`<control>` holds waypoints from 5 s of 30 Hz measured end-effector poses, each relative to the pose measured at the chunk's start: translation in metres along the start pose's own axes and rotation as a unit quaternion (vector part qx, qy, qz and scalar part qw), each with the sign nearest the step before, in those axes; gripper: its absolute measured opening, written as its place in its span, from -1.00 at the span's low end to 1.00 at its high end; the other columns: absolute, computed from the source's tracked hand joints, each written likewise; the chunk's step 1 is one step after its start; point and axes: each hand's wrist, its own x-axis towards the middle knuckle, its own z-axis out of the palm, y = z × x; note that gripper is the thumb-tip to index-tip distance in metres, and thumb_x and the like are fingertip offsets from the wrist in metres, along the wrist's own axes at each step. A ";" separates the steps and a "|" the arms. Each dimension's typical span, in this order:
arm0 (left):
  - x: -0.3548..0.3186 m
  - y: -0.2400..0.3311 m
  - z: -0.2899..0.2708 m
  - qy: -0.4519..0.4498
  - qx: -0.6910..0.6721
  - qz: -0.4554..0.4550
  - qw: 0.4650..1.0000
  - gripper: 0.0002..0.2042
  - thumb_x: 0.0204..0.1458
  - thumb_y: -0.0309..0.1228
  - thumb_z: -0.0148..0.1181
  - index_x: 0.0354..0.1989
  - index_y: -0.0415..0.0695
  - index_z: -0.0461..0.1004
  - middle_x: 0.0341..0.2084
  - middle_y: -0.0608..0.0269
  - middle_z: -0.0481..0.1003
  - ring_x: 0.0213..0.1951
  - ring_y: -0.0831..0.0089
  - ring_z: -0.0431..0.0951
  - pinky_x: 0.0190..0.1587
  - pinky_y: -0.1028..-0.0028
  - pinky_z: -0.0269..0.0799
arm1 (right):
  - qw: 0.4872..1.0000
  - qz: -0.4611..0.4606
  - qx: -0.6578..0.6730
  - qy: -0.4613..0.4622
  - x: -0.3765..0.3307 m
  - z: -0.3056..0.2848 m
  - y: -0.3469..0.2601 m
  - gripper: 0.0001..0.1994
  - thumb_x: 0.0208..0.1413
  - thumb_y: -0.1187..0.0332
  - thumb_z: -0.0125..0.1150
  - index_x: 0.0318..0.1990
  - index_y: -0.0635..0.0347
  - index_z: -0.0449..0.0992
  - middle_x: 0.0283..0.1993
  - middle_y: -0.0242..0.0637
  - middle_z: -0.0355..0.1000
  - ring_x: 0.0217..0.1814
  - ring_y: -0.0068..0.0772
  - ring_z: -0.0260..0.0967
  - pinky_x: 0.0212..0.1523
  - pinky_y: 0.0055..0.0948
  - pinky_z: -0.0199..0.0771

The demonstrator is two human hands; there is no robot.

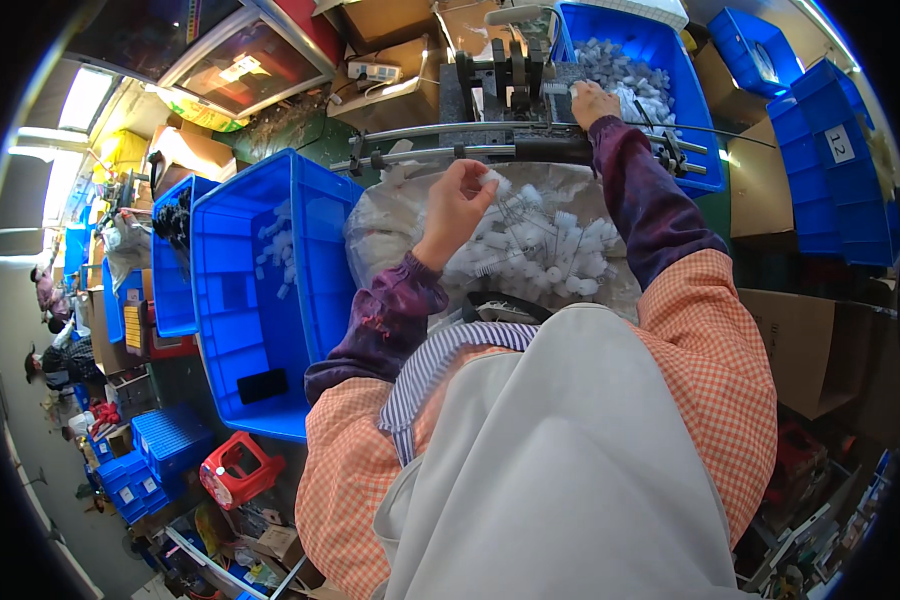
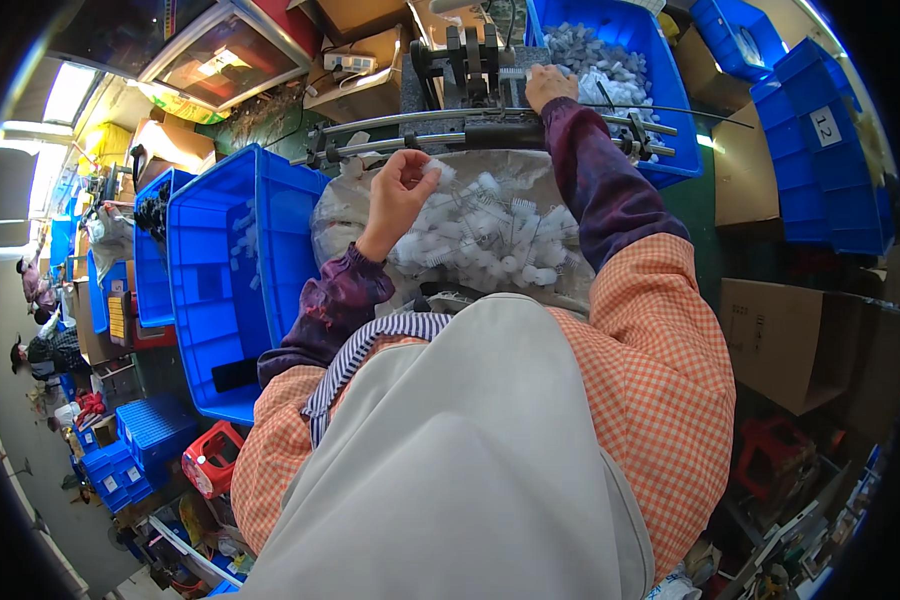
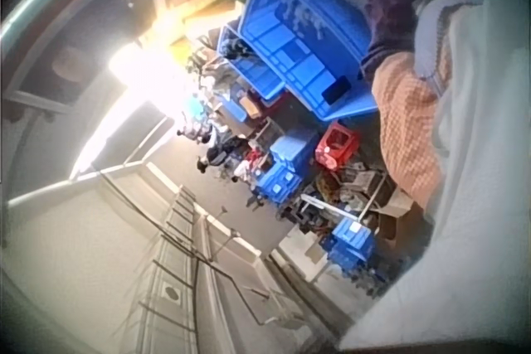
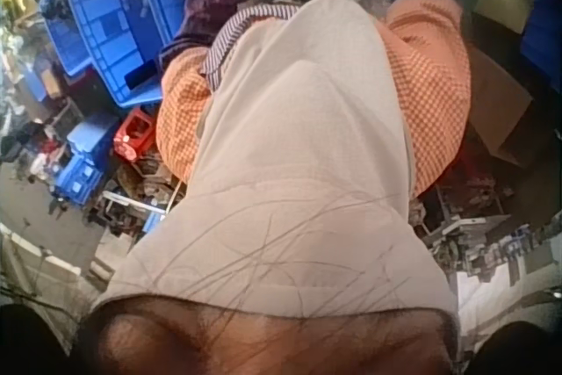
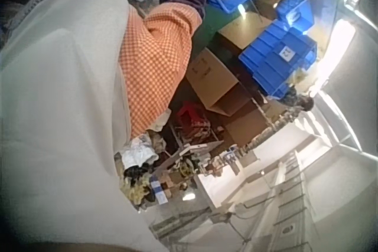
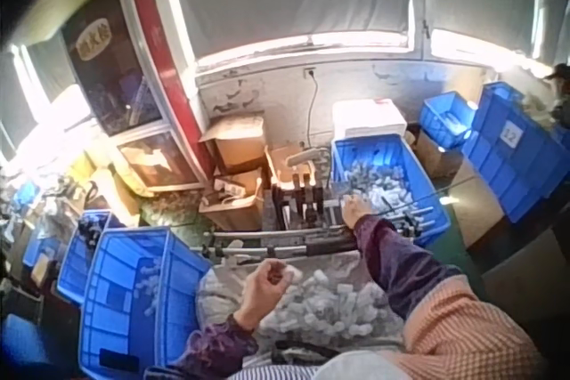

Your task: The person sorts small white cylindrical components from a large sack into a blue plastic bin. They pick up handfuls of the items, briefly inspect or separate them, and place them into the bin. The process is repetitive and involves handling the components one by one or in small groups.

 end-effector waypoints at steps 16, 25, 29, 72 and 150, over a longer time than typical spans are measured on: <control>0.025 0.011 0.032 -0.033 0.011 0.024 0.999 -0.71 -0.12 -0.44 0.26 -0.24 -0.29 0.39 -0.40 0.14 0.50 -0.36 0.46 0.54 -0.32 0.54 0.43 | 0.828 -0.283 0.436 -0.210 -0.095 -0.081 -0.042 -0.77 0.03 0.44 0.02 -0.13 0.21 0.43 -0.32 -0.23 0.47 -0.28 -0.44 0.38 -0.25 -0.41 0.35; -0.033 -0.032 -0.020 -0.257 0.489 0.040 0.832 -0.64 -0.21 -0.16 0.22 -0.23 -0.05 0.47 -0.23 0.18 0.43 -0.14 0.13 0.38 -0.10 0.23 0.26 | 0.990 -0.088 0.024 0.110 -0.016 -0.013 -0.019 -0.84 -0.02 0.30 0.04 -0.26 -0.01 0.48 -0.20 -0.37 0.40 -0.06 -0.29 0.33 -0.11 -0.24 0.26; -0.046 -0.044 -0.016 -0.243 0.484 0.066 0.838 -0.81 -0.20 -0.29 0.15 -0.36 0.03 0.51 -0.30 0.23 0.44 -0.19 0.20 0.41 -0.16 0.22 0.23 | 0.993 -0.076 -0.003 0.093 -0.007 -0.002 -0.022 -0.86 -0.02 0.29 0.04 -0.28 -0.06 0.47 -0.21 -0.44 0.39 -0.07 -0.30 0.30 -0.10 -0.20 0.16; -0.037 -0.036 -0.051 -0.208 0.310 0.062 0.925 -0.77 0.01 -0.47 -0.08 -0.13 -0.19 0.34 -0.31 -0.03 0.33 -0.21 0.06 0.35 -0.14 0.27 0.26 | 0.998 -0.011 -0.049 0.022 -0.022 -0.006 -0.057 -0.74 -0.02 0.21 -0.04 -0.19 -0.01 0.47 -0.09 -0.28 0.35 0.07 -0.20 0.16 0.05 -0.11 -0.03; -0.052 -0.022 -0.017 -0.196 0.342 0.144 0.908 -0.71 -0.05 -0.40 0.08 -0.13 -0.21 0.38 -0.27 0.07 0.37 -0.17 0.14 0.36 -0.14 0.32 0.31 | 0.998 0.006 -0.041 0.052 -0.018 -0.019 -0.019 -0.71 -0.05 0.08 0.03 -0.23 -0.06 0.54 -0.08 -0.36 0.36 0.12 -0.26 0.08 0.10 -0.13 -0.09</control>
